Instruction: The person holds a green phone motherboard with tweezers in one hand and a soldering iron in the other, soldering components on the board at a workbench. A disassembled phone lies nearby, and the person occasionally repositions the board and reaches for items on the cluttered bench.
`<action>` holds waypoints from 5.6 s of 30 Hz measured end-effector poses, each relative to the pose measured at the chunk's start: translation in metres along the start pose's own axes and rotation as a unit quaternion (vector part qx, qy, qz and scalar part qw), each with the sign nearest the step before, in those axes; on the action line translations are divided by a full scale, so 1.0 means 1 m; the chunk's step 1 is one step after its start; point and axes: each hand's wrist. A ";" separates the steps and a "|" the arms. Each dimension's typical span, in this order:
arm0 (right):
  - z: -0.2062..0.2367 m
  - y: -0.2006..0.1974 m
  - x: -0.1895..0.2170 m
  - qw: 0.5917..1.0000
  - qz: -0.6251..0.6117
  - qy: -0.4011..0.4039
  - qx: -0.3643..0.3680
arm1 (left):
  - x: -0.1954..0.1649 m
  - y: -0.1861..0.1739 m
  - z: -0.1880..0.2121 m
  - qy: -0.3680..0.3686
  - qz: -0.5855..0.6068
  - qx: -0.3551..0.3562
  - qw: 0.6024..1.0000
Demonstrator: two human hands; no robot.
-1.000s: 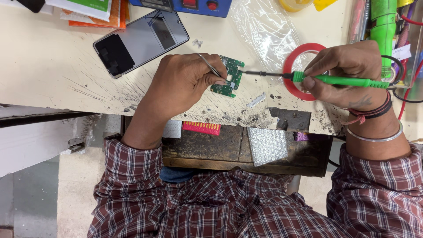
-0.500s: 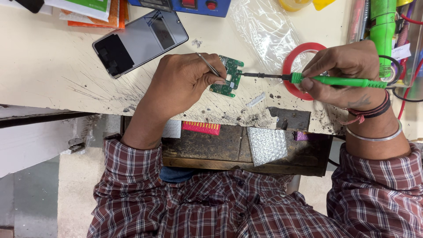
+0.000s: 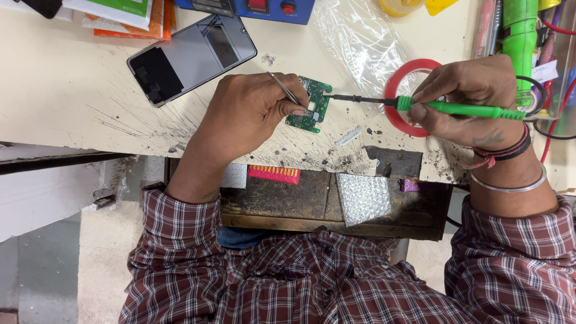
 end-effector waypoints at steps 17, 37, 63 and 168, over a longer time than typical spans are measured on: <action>0.006 -0.004 -0.006 1.000 -0.004 0.013 0.005 | -0.001 0.000 0.000 -0.004 0.005 0.000 1.000; 0.004 -0.003 -0.004 1.000 0.015 0.009 0.003 | 0.001 0.001 0.000 -0.002 0.000 0.004 1.000; 0.001 -0.002 0.000 1.000 0.008 0.010 -0.002 | -0.001 0.000 0.000 -0.002 0.009 -0.001 1.000; 0.008 -0.006 -0.013 1.000 0.003 -0.010 0.013 | 0.000 0.000 -0.001 -0.006 0.001 0.002 1.000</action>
Point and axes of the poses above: each hand's wrist, its own z-axis away from the middle knuckle, its own y-axis out of the palm, x = y × z, and after that the axes turned 10 degrees about -x, right-handed
